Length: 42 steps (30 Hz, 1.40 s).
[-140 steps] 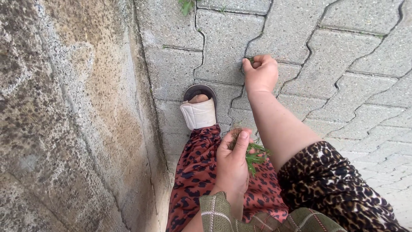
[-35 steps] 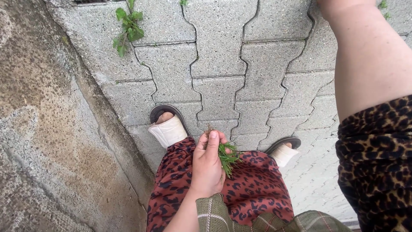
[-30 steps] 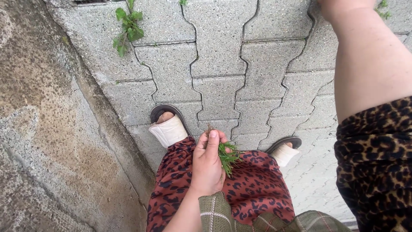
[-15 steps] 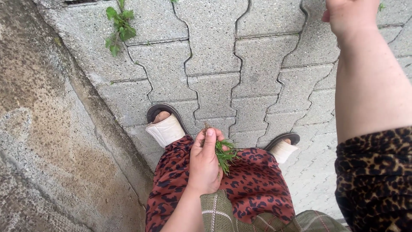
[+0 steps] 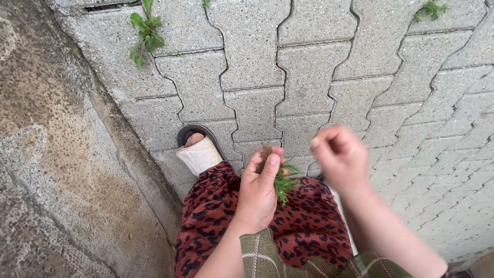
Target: The person pulls weeds from between paving stones by hand, gathering the small plants in one hand while continuing to pluck others.
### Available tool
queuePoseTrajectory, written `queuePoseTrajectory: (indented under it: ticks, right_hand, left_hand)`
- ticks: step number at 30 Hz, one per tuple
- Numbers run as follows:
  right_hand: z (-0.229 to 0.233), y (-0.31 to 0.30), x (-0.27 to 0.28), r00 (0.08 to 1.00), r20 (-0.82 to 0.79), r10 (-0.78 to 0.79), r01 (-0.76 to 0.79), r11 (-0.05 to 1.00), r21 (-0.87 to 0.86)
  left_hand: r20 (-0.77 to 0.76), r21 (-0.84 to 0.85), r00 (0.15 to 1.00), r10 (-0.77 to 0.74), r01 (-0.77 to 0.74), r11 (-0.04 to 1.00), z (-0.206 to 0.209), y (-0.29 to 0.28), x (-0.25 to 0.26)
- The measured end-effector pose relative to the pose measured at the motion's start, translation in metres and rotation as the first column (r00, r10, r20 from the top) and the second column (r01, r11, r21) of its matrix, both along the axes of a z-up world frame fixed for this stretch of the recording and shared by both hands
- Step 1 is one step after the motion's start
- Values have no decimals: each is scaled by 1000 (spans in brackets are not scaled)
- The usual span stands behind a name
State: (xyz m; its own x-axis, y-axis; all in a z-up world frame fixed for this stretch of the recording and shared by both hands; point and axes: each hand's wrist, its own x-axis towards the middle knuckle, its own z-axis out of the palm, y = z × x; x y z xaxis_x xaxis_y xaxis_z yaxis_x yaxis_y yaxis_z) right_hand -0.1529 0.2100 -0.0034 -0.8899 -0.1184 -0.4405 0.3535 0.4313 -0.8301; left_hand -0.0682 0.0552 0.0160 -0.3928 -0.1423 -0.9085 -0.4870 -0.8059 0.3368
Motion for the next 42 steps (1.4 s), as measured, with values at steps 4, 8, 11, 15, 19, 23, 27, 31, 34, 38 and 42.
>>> queuePoseTrajectory:
  ticks: [4,8,11,15,19,23,27,31,34,38,42]
  right_hand:
    - [22,-24,27,929,-194,316,-291,946,146]
    - [27,-36,27,965,-120,231,-240,969,-59]
    - [-1,-27,-2,948,-203,247,-248,969,21]
    - [-91,-20,-43,917,-359,176,-74,958,278]
    - [-164,-30,-86,960,-276,34,110,866,488]
    - [-229,-20,-91,923,-379,64,171,816,553]
    - [-237,-23,-90,865,-474,167,183,773,607]
    - [-239,-26,-90,865,-489,113,238,765,598]
    - [-234,-29,-92,879,-471,73,257,759,598]
    - [-227,-33,-96,901,-423,94,225,733,641]
    - [-223,-36,-101,921,-378,90,204,717,666]
  left_hand:
    - [-39,129,997,72,-66,989,1,6,2]
    - [5,-52,998,-58,58,997,-3,-1,0]
    - [19,-44,998,-64,65,997,-5,2,9]
    - [59,-6,997,-48,49,999,3,-4,9]
    - [181,-8,983,-8,10,1000,-8,-7,22]
    - [208,-39,978,6,2,999,-14,-11,32]
    - [185,-42,983,6,2,999,-15,-14,34]
    - [209,-29,978,15,-9,1000,-14,-14,33]
    - [209,-32,978,5,1,999,-13,-15,33]
    - [161,-89,982,-101,116,989,-17,-18,36]
    - [140,-109,983,-118,134,985,-18,-17,37]
